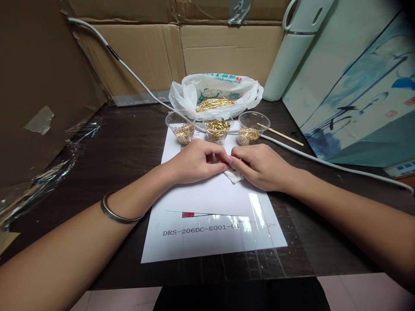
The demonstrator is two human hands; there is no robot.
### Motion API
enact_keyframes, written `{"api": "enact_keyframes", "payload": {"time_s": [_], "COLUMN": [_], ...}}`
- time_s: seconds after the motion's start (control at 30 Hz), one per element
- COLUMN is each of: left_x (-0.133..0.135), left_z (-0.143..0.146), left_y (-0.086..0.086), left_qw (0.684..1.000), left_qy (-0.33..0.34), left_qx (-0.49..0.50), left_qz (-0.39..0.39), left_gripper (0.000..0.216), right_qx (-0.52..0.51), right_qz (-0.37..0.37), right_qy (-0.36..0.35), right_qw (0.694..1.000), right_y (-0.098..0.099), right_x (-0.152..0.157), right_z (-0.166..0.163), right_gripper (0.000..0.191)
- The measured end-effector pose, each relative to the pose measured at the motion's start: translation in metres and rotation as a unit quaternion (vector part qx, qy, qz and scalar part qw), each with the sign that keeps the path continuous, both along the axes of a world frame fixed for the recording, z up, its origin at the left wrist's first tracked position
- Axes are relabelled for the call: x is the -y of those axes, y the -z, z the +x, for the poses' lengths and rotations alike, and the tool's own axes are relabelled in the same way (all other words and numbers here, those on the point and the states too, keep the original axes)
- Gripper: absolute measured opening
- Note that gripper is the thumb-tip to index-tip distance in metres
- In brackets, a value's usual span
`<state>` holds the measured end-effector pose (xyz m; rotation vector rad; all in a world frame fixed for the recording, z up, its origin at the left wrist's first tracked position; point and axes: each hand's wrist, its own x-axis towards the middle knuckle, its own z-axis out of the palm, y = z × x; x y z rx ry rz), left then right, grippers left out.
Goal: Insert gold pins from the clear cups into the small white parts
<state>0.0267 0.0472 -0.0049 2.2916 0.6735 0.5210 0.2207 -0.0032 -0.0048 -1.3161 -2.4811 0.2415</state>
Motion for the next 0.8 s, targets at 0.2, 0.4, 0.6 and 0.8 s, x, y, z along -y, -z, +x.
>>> {"api": "enact_keyframes", "payload": {"time_s": [0.2, 0.4, 0.6, 0.8], "left_x": [0.0009, 0.0009, 0.0010, 0.0001], "left_z": [0.0005, -0.0001, -0.0006, -0.0008], "left_y": [-0.0019, -0.0008, 0.0000, -0.0001], "left_qw": [1.000, 1.000, 1.000, 1.000], "left_qy": [0.002, -0.008, -0.007, -0.001], "left_qx": [-0.008, -0.017, -0.018, -0.008], "left_qz": [0.009, 0.015, 0.011, -0.003], "left_gripper": [0.013, 0.016, 0.019, 0.019], "right_qx": [-0.019, -0.018, 0.001, 0.012], "right_qz": [-0.001, -0.006, -0.006, 0.000], "right_qy": [0.013, 0.008, 0.009, 0.008], "right_qw": [1.000, 1.000, 1.000, 1.000], "right_y": [0.0011, 0.0012, 0.0015, 0.0024], "right_x": [-0.0005, -0.0003, 0.0000, -0.0005], "right_z": [0.0015, 0.0017, 0.0009, 0.0007], "right_gripper": [0.035, 0.035, 0.034, 0.034]}}
